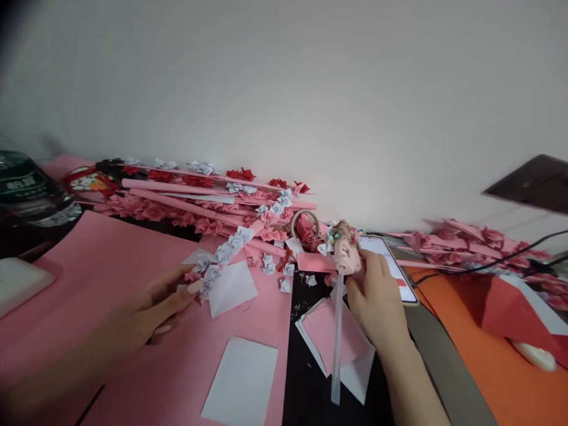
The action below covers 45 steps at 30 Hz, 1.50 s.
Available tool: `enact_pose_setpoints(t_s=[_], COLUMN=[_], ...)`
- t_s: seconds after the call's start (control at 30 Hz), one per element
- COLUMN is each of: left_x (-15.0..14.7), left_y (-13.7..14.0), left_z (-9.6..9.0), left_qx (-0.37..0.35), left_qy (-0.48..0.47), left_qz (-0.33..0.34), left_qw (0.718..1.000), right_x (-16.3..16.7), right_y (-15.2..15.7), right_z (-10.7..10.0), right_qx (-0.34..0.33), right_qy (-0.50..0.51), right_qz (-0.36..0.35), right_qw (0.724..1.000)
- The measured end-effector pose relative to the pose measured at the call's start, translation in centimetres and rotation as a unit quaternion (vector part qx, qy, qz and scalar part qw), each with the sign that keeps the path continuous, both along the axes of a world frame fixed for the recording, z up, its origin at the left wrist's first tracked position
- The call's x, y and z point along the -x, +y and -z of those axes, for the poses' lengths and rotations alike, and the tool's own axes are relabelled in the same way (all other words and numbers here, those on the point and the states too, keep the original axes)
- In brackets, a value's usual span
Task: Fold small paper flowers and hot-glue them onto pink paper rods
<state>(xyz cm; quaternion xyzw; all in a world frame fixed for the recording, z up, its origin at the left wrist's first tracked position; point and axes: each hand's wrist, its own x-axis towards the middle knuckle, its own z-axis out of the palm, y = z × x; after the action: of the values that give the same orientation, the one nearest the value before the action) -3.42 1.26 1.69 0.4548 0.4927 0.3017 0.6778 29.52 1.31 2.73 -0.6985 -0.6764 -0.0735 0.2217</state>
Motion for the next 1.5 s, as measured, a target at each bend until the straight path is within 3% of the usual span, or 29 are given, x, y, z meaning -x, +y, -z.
enact_pose_setpoints(t_s=[0.4,0.53,0.67,0.83,1.07,1.3,1.5], left_x=[0.1,0.1,0.1,-0.1,-0.3,-0.3,-0.1], left_y=[0.0,0.0,-0.1,-0.2,-0.1,0.0,0.1], left_z=[0.0,0.0,0.0,-0.4,-0.5,-0.5,0.0], left_qx=[-0.006,-0.005,-0.015,-0.025,-0.04,-0.027,-0.041], left_qy=[0.001,0.01,0.019,0.041,0.056,0.057,0.054], left_qz=[-0.019,-0.021,-0.015,-0.004,0.0,-0.004,-0.012], left_qw=[1.0,1.0,1.0,0.999,0.998,0.998,0.998], right_x=[-0.6,0.2,2.6,6.6,9.6,9.3,8.1], right_y=[0.7,0.4,-0.1,0.2,1.9,1.7,0.7], right_z=[1.4,0.4,0.0,1.4,2.7,3.1,1.4], right_qx=[0.096,-0.005,-0.104,-0.024,-0.005,0.021,0.067], right_qy=[-0.08,-0.021,0.038,0.021,-0.033,-0.031,0.009], right_qz=[0.012,-0.002,-0.077,-0.203,-0.171,-0.203,-0.25], right_qw=[0.992,1.0,0.991,0.979,0.985,0.978,0.966])
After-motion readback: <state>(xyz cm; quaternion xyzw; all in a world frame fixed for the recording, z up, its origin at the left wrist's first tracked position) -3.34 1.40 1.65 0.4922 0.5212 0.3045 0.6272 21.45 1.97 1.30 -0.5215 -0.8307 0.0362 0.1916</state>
